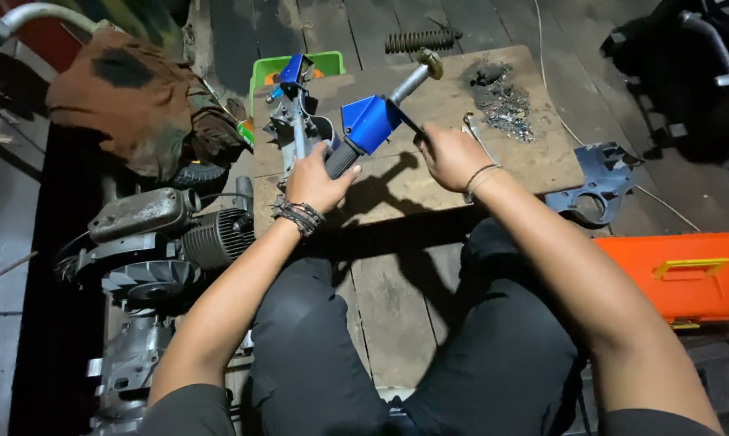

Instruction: The person sits on the floor and uses a wire brush to clean a metal rod and a pair of pliers. They hold the items with one hand and scrub them with the other, then place them on the wooden workbench.

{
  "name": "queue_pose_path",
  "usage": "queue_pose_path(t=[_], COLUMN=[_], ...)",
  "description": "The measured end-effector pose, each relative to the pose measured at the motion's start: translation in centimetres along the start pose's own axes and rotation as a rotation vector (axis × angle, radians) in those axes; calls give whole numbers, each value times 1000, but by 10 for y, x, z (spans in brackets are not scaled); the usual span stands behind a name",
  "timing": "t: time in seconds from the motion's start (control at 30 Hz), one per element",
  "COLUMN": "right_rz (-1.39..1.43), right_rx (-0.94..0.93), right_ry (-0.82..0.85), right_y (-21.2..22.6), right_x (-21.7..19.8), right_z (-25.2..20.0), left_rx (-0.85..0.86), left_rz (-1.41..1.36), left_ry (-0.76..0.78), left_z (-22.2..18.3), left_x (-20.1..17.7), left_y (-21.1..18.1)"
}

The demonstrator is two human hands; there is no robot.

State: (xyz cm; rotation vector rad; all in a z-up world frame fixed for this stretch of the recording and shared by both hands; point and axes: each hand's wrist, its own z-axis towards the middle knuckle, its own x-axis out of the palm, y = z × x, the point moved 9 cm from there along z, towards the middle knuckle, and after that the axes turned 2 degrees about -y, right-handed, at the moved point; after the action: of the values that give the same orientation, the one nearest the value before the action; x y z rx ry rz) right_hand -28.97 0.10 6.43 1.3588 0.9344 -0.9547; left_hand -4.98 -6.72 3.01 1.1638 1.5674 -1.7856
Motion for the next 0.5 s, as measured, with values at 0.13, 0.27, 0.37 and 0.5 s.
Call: queue_pose_path(t=[0.13, 0.27, 0.37, 0.5], right_rz=[-152, -156, -122, -98], right_rx=[157, 136, 8, 236], right_ry=[-92, -144, -75, -152], right_y=[-57, -48, -24, -81], right_x=[-8, 5, 17, -8], right_z=[21, 19, 20, 24], left_rx=[14, 75, 94, 101], left_rz=[12, 45, 20, -45], left_ry=[-21, -63, -91, -139], left_z=[-5, 2, -1, -9], left_x=[-7, -3, -9, -20], left_y=[-3, -9, -12, -9])
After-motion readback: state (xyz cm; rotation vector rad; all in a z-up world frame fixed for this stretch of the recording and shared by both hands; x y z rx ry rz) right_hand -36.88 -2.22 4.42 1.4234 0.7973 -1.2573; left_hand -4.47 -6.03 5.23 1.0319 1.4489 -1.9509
